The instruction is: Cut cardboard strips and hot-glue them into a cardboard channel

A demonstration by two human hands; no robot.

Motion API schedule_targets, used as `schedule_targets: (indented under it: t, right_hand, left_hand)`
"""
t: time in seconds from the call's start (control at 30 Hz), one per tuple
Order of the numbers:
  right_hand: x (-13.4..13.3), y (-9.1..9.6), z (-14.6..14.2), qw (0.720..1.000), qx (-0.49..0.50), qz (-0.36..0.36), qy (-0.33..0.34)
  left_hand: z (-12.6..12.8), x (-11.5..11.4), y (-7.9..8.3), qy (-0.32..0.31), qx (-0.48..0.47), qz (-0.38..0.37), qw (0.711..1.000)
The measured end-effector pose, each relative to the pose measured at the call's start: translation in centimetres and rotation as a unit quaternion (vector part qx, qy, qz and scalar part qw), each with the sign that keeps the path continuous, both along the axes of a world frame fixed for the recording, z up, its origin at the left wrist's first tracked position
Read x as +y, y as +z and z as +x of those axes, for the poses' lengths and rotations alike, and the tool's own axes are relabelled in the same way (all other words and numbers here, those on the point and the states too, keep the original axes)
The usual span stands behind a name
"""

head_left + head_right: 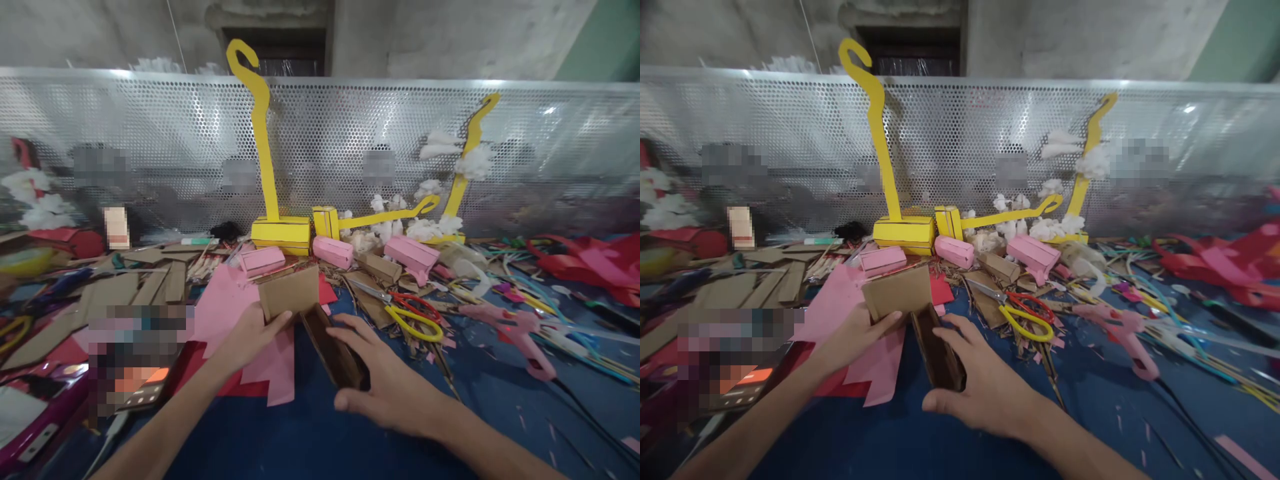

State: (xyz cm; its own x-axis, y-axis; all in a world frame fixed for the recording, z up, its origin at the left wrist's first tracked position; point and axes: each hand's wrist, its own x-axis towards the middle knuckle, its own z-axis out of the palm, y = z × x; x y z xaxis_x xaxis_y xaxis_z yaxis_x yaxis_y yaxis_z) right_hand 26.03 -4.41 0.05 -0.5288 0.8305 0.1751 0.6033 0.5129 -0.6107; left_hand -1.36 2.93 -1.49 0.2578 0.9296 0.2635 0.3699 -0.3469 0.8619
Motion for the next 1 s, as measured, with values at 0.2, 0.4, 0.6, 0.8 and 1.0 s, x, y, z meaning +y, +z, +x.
schedule_targets:
  t: [0.2, 0.4, 0.6, 0.8, 1.0]
  right_hand:
    - [3.4, 1.5, 5.1, 0.961, -0.120, 0.133, -0.213]
    - [6.5, 1.0, 11.5, 0.949, -0.204, 0.085, -0.224]
    - [8.1, -0.2, 11.7, 0.942, -0.230, 0.065, -0.237]
    - [8.2, 0.9, 11.9, 0.929, -0.207, 0.120, -0.281]
    - [7.3, 2.1, 11.4, 0.940, -0.156, 0.165, -0.255]
  left_hand:
    - [-0.1, -0.1, 0.0, 0.010, 0.016, -0.003, 1.000]
    - [-0.4, 0.0, -0.1, 0.016, 0.047, -0.008, 0.999]
    - [-0.4, 0.1, 0.0, 0.008, 0.058, -0.006, 0.998]
    - [-0.4, 0.0, 0.3, -0.012, 0.053, 0.004, 0.998]
    - [-0.6, 0.3, 0.0, -0.023, 0.049, -0.002, 0.999]
